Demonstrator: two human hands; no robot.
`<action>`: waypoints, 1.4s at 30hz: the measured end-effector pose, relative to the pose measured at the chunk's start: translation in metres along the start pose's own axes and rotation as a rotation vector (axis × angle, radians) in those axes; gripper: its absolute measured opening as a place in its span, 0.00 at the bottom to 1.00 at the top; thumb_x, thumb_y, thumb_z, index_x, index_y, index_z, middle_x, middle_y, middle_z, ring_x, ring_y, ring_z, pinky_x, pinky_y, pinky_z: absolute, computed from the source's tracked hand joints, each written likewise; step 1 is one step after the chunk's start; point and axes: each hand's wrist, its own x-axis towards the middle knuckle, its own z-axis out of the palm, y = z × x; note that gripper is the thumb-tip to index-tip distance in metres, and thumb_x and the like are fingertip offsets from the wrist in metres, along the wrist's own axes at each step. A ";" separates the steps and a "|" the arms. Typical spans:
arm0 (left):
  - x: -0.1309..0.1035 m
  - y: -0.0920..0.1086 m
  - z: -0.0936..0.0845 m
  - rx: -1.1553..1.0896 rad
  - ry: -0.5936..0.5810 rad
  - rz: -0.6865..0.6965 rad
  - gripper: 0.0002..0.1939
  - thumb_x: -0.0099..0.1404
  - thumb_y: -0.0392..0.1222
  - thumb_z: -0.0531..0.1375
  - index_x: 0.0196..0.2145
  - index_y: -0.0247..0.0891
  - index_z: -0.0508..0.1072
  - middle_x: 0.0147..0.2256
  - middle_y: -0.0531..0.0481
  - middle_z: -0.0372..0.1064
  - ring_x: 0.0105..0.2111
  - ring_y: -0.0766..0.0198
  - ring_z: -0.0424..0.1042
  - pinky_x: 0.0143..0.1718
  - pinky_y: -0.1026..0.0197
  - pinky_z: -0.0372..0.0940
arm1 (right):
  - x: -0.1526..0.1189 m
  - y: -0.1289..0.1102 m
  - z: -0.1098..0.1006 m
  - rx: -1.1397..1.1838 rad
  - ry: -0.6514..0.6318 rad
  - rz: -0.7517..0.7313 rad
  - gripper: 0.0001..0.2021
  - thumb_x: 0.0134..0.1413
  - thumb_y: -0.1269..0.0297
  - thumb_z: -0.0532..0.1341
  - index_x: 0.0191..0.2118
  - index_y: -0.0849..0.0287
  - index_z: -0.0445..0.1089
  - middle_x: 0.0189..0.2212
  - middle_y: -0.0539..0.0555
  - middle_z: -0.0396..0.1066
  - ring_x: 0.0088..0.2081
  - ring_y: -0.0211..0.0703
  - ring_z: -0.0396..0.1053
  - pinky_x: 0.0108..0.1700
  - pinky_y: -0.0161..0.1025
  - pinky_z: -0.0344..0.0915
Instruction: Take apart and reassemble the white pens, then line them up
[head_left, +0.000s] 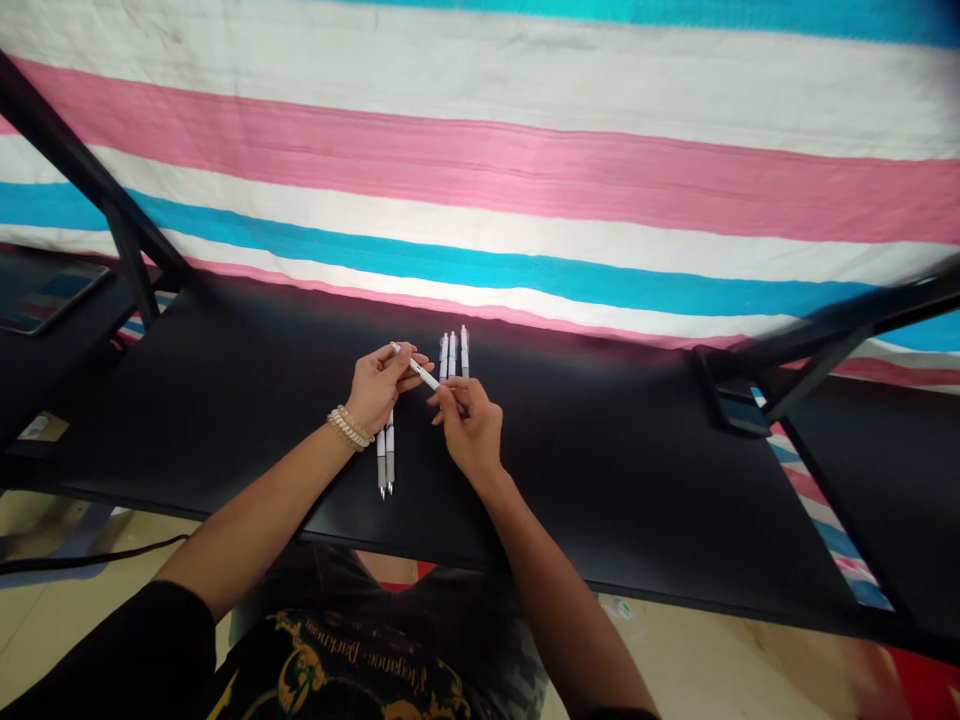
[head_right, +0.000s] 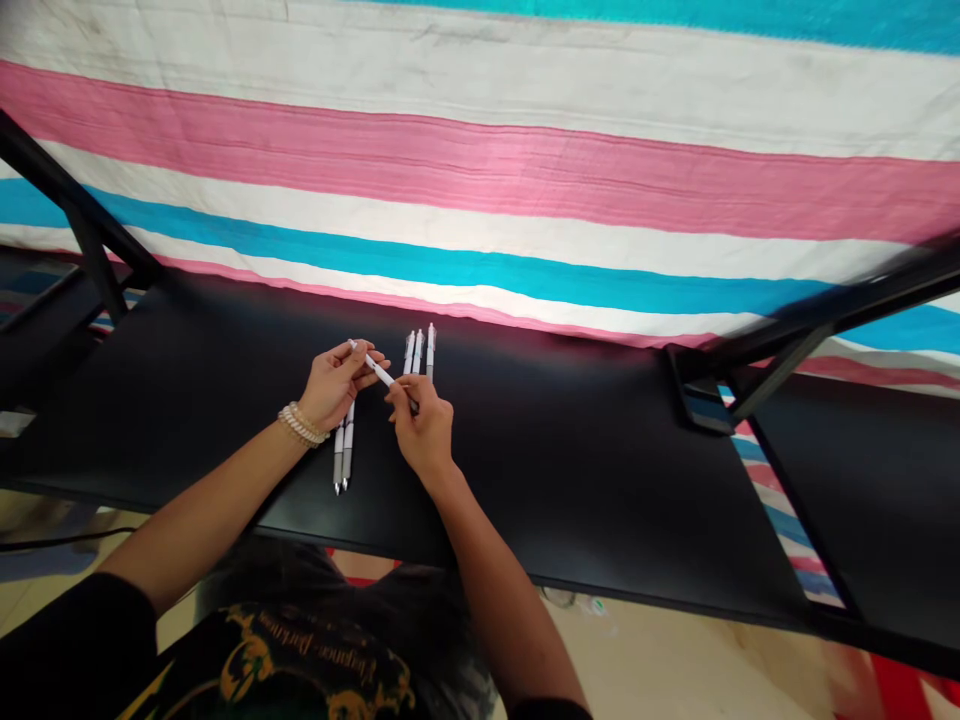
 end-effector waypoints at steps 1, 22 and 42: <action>0.000 0.000 0.000 0.002 0.003 0.005 0.18 0.58 0.50 0.70 0.37 0.33 0.74 0.35 0.44 0.76 0.37 0.57 0.79 0.44 0.52 0.74 | 0.001 0.000 0.000 0.050 -0.018 0.031 0.11 0.65 0.56 0.58 0.47 0.55 0.66 0.31 0.51 0.77 0.25 0.39 0.73 0.30 0.36 0.70; 0.008 0.001 -0.008 -0.034 0.078 0.054 0.18 0.59 0.50 0.69 0.37 0.33 0.75 0.35 0.44 0.76 0.38 0.59 0.79 0.43 0.57 0.74 | 0.003 0.005 -0.004 0.092 -0.041 0.045 0.10 0.63 0.56 0.60 0.43 0.57 0.71 0.30 0.51 0.76 0.25 0.38 0.74 0.29 0.35 0.72; 0.008 0.001 -0.008 -0.034 0.105 0.058 0.18 0.59 0.50 0.69 0.37 0.33 0.74 0.36 0.43 0.77 0.38 0.59 0.79 0.43 0.56 0.74 | 0.005 0.006 -0.006 0.183 -0.082 0.120 0.14 0.66 0.53 0.56 0.39 0.58 0.70 0.27 0.52 0.75 0.23 0.37 0.73 0.26 0.34 0.70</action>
